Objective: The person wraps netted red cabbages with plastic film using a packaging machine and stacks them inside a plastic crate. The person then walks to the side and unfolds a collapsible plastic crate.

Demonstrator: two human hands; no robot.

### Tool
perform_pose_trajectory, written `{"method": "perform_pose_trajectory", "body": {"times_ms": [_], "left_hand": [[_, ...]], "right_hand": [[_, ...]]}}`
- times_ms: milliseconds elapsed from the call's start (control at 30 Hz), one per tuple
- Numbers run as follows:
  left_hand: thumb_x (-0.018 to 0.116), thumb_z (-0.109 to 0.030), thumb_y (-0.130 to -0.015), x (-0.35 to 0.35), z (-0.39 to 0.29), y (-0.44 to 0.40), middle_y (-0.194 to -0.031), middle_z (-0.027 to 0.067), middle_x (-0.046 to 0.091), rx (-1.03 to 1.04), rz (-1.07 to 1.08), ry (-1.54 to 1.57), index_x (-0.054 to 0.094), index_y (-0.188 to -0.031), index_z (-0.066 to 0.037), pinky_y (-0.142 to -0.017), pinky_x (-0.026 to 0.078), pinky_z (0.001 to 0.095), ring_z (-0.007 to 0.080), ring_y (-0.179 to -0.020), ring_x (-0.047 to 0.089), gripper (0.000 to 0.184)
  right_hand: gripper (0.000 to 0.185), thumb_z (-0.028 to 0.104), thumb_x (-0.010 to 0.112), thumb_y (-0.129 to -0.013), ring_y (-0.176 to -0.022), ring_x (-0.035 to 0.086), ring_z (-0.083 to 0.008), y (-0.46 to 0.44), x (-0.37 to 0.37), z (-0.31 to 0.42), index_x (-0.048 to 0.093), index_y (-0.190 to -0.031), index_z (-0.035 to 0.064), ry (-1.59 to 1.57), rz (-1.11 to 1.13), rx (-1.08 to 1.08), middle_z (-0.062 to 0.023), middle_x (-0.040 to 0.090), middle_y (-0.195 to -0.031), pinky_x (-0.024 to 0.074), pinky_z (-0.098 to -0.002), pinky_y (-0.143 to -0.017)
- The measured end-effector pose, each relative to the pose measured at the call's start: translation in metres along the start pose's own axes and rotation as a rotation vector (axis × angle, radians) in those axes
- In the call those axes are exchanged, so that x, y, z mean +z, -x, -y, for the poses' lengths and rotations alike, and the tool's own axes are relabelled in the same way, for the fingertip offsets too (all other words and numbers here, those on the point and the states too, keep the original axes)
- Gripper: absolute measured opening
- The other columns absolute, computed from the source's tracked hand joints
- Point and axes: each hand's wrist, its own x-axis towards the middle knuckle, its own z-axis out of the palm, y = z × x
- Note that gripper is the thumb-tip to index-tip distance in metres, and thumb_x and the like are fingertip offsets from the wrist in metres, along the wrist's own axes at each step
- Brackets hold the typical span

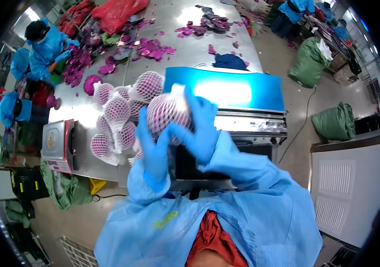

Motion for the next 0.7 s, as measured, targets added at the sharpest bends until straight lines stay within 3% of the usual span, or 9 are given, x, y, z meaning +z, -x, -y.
{"method": "perform_pose_trajectory", "body": {"times_ms": [133,167,233,267,333,433,533,567,700], "left_hand": [[0.067,-0.028,-0.08,0.082,0.041,-0.054,-0.125,0.0156,0.027,-0.263,0.106,0.002,0.028,-0.142,-0.006,-0.093,0.043,0.0326,0.0265,-0.114,0.041,0.077],[0.067,-0.031,-0.079,0.101,0.046,-0.066,-0.123,0.0161,0.036,-0.347,0.128,-0.017,0.031,-0.141,-0.006,-0.083,0.049,0.0346,0.0259,-0.109,0.047,0.075],[0.064,-0.03,-0.081,0.126,0.054,-0.082,-0.118,0.0085,0.049,-0.54,0.195,0.006,0.039,-0.134,-0.011,-0.082,0.048,0.038,0.0212,-0.104,0.053,0.062],[0.063,-0.029,-0.081,0.137,0.055,-0.087,-0.115,0.0047,0.055,-0.633,0.226,0.016,0.043,-0.131,-0.013,-0.082,0.047,0.0397,0.0188,-0.102,0.055,0.056],[0.06,-0.031,-0.084,0.146,0.054,-0.09,-0.108,0.0037,0.058,-0.614,0.271,-0.076,0.048,-0.126,-0.015,-0.075,0.049,0.0341,0.0165,-0.095,0.057,0.046],[0.057,-0.034,-0.087,0.133,0.059,-0.104,-0.106,0.0053,0.059,-0.564,0.335,-0.215,0.053,-0.122,-0.015,-0.067,0.05,0.0266,0.0158,-0.09,0.058,0.04],[0.059,-0.032,-0.087,0.125,0.069,-0.106,-0.104,0.0078,0.061,-0.409,0.362,-0.298,0.044,-0.131,-0.007,-0.07,0.052,0.0312,0.0168,-0.092,0.061,0.052],[0.058,-0.034,-0.088,0.118,0.085,-0.112,-0.11,0.0096,0.06,-0.384,0.411,-0.35,0.041,-0.137,-0.01,-0.074,0.052,0.0331,0.0198,-0.094,0.061,0.057],[0.06,-0.035,-0.088,0.126,0.088,-0.098,-0.119,0.0115,0.057,-0.529,0.479,-0.061,0.035,-0.14,-0.007,-0.079,0.053,0.0344,0.0198,-0.096,0.062,0.064]], "right_hand": [[0.076,0.048,0.07,-0.074,-0.108,0.044,-0.0366,-0.058,-0.06,-0.1,0.049,-0.128,-0.0017,-0.03,-0.046,0.238,-0.0239,0.052,-0.113,0.0394,-0.0443,-0.094],[0.077,0.051,0.069,-0.075,-0.111,0.049,-0.0356,-0.073,-0.07,-0.132,0.051,-0.128,-0.0014,-0.085,0.014,0.298,-0.0248,0.054,-0.117,0.0425,-0.0416,-0.094],[0.08,0.051,0.07,-0.074,-0.11,0.058,-0.0332,-0.092,-0.093,-0.168,0.049,-0.129,-0.003,-0.21,0.165,0.519,-0.0254,0.056,-0.121,0.0447,-0.0394,-0.095],[0.079,0.049,0.071,-0.074,-0.115,0.055,-0.0308,-0.097,-0.096,-0.195,0.048,-0.13,-0.0013,-0.194,0.234,0.54,-0.0225,0.054,-0.126,0.0427,-0.0371,-0.098],[0.08,0.048,0.072,-0.074,-0.119,0.052,-0.0288,-0.092,-0.105,-0.205,0.046,-0.133,0.0007,-0.382,0.191,0.662,-0.0196,0.052,-0.13,0.0392,-0.0352,-0.102],[0.068,0.038,0.068,-0.082,-0.12,0.051,-0.0248,-0.083,-0.113,-0.222,0.045,-0.134,0.0016,-0.663,0.207,0.645,-0.0162,0.052,-0.131,0.038,-0.0326,-0.102],[0.055,0.037,0.061,-0.088,-0.113,0.055,-0.0209,-0.082,-0.097,-0.259,0.05,-0.13,0.0035,-0.875,0.255,0.482,-0.0121,0.058,-0.124,0.0391,-0.0303,-0.1],[0.054,0.038,0.059,-0.089,-0.112,0.055,-0.0203,-0.079,-0.096,-0.26,0.051,-0.13,0.0035,-0.879,0.233,0.466,-0.0116,0.058,-0.123,0.0393,-0.03,-0.1],[0.048,0.037,0.054,-0.092,-0.107,0.058,-0.0205,-0.073,-0.104,-0.239,0.054,-0.127,0.0034,-0.896,0.167,0.603,-0.0124,0.061,-0.119,0.0414,-0.0307,-0.097]]}}
